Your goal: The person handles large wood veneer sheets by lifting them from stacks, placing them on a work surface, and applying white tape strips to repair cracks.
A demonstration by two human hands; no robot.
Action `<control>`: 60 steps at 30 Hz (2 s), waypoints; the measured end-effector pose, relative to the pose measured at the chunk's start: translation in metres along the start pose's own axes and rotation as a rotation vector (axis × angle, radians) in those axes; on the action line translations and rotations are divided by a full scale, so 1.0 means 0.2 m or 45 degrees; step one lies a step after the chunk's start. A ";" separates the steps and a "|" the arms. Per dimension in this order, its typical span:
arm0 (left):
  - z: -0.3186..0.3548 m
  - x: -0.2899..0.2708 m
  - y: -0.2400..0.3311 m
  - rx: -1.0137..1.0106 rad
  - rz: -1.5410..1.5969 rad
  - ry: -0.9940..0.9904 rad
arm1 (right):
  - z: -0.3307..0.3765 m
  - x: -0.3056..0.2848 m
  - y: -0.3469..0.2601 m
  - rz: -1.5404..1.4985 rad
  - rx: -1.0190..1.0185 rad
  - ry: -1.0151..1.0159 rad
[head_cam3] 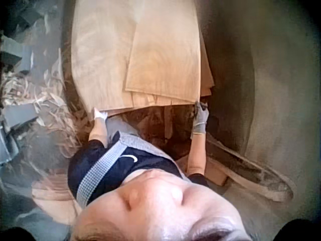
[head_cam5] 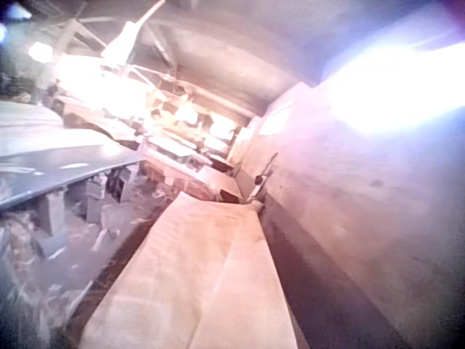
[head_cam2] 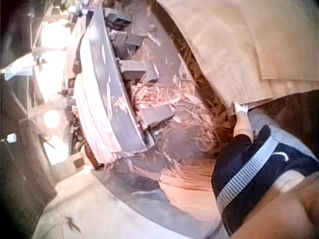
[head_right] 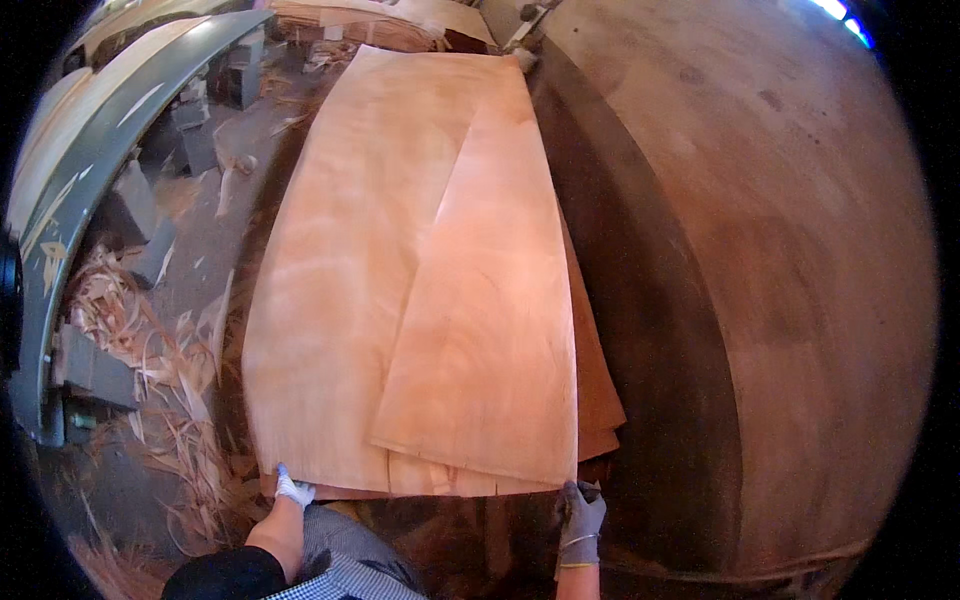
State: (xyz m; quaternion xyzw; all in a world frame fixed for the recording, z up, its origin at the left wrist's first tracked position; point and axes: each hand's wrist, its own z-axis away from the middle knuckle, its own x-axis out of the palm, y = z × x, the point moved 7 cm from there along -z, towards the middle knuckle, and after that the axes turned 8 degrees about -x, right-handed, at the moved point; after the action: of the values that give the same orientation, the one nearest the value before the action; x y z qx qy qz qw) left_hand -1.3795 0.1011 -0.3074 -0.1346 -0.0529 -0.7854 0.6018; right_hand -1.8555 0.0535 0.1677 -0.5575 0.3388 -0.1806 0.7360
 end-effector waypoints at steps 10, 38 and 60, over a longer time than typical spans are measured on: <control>0.43 0.61 -0.18 0.086 0.233 -0.830 | -0.75 -0.24 0.61 0.127 -0.095 0.038; -0.13 0.31 0.17 0.475 0.208 -0.211 | -1.03 0.07 1.30 0.104 -0.003 0.048; -0.20 0.12 0.07 0.468 0.083 0.251 | -1.67 -0.20 2.23 0.249 0.252 -0.290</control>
State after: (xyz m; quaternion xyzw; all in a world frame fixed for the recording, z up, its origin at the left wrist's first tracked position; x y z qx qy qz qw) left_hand -1.3777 0.0650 -0.3408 0.0533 -0.1316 -0.7520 0.6437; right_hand -2.1677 -0.0143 -0.2902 -0.4634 0.2865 -0.0762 0.8351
